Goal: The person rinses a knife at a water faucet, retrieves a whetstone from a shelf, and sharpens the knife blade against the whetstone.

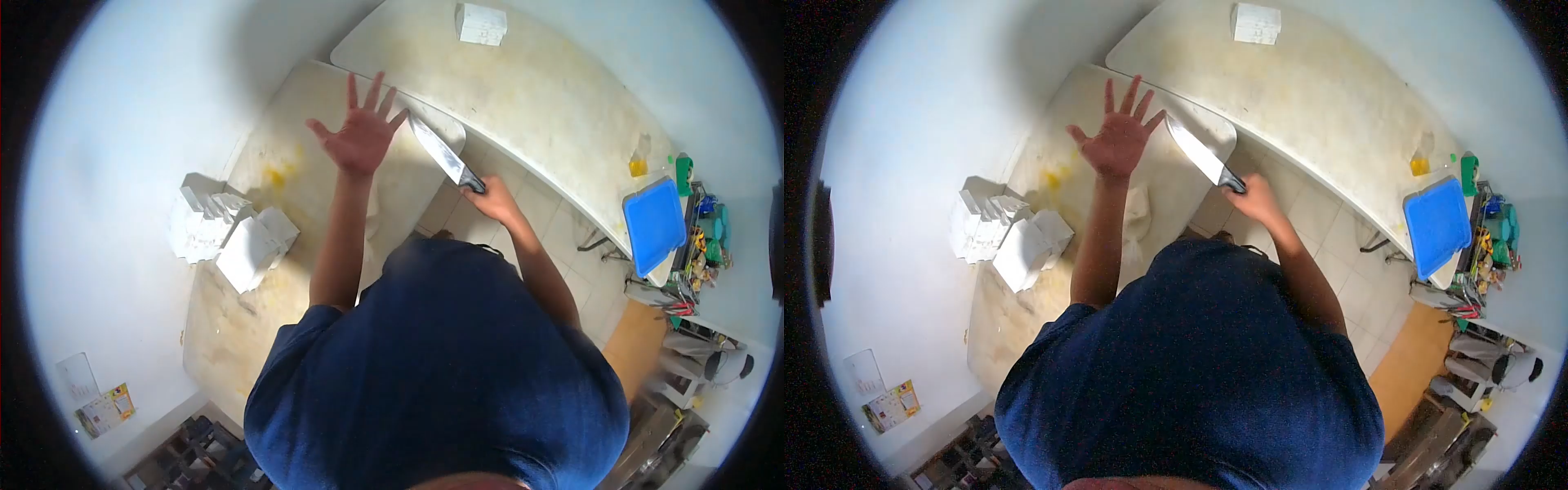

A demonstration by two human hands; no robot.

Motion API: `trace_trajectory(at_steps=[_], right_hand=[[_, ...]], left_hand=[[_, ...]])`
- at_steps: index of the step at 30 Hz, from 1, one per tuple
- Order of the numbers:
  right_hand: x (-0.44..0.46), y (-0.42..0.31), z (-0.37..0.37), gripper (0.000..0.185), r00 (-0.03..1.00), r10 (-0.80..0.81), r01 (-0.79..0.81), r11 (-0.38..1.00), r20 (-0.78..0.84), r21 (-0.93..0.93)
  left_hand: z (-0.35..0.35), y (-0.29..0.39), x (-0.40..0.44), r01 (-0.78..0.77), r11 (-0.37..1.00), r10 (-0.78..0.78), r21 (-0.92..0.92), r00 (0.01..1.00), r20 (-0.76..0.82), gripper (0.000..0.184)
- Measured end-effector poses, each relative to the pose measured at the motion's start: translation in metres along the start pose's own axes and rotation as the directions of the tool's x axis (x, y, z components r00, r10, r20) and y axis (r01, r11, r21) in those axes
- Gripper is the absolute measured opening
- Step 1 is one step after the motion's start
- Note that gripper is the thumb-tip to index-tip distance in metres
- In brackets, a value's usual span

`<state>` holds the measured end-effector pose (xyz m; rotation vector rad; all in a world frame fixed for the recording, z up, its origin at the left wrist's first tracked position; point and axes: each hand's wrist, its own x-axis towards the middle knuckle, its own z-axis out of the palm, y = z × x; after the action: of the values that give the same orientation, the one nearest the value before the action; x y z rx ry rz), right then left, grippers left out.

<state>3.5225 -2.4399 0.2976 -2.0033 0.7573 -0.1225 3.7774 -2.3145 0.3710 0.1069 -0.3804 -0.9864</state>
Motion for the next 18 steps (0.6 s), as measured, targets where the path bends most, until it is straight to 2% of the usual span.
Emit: trace_trajectory(at_steps=[1, 2, 5, 6, 7, 9, 11, 13, 14, 17, 18], right_hand=[[-0.003, -0.002, -0.006, 0.035, 1.000, -0.007, 0.008, 1.000, -0.027, 0.023], [-0.004, -0.004, -0.012, 0.036, 0.994, 0.103, -0.105, 0.988, 0.024, 0.117], [0.003, -0.023, -0.018, 0.034, 0.985, -0.151, 0.161, 0.978, -0.085, 0.130], [0.003, -0.048, -0.023, 0.031, 0.989, -0.122, 0.135, 0.978, -0.085, 0.157], [0.008, -0.061, -0.017, 0.030, 0.948, -0.241, 0.270, 0.954, -0.208, 0.130], [0.015, -0.079, -0.010, 0.028, 0.785, -0.453, 0.508, 0.861, -0.421, 0.020], [0.012, -0.079, -0.013, 0.033, 0.819, -0.484, 0.486, 0.871, -0.308, -0.076], [0.018, -0.049, -0.003, 0.035, 0.805, -0.534, 0.506, 0.846, -0.261, -0.168], [0.017, -0.034, 0.001, 0.037, 0.846, -0.461, 0.460, 0.885, -0.269, -0.069], [0.011, 0.003, -0.009, 0.035, 0.875, -0.391, 0.413, 0.911, -0.284, 0.017], [0.011, 0.011, -0.017, 0.034, 0.841, -0.444, 0.446, 0.893, -0.310, -0.068]], left_hand=[[-0.006, 0.005, 0.002, -0.036, 0.999, 0.035, -0.013, 0.999, -0.006, 0.106], [-0.013, 0.008, 0.005, -0.062, 0.997, 0.062, 0.041, 0.998, 0.000, 0.104], [-0.020, -0.003, 0.009, 0.002, 1.000, -0.002, -0.006, 0.999, -0.039, 0.104], [-0.023, -0.008, 0.011, 0.012, 1.000, -0.012, -0.009, 0.999, -0.041, 0.103], [-0.026, -0.014, 0.015, 0.020, 1.000, -0.021, -0.014, 0.999, -0.038, 0.103], [-0.032, -0.026, 0.022, 0.044, 0.998, -0.044, -0.051, 0.999, 0.005, 0.102], [-0.037, -0.031, 0.034, 0.073, 0.992, -0.064, -0.103, 0.994, 0.091, 0.102], [-0.023, -0.029, 0.040, 0.033, 0.999, -0.032, -0.016, 0.999, 0.033, 0.102], [-0.014, -0.026, 0.047, 0.015, 0.999, -0.016, 0.030, 1.000, 0.010, 0.102], [0.003, 0.004, 0.056, -0.045, 0.984, 0.029, 0.172, 0.995, 0.096, 0.104], [0.006, 0.012, 0.058, -0.059, 0.984, 0.039, 0.170, 0.992, 0.120, 0.103]])
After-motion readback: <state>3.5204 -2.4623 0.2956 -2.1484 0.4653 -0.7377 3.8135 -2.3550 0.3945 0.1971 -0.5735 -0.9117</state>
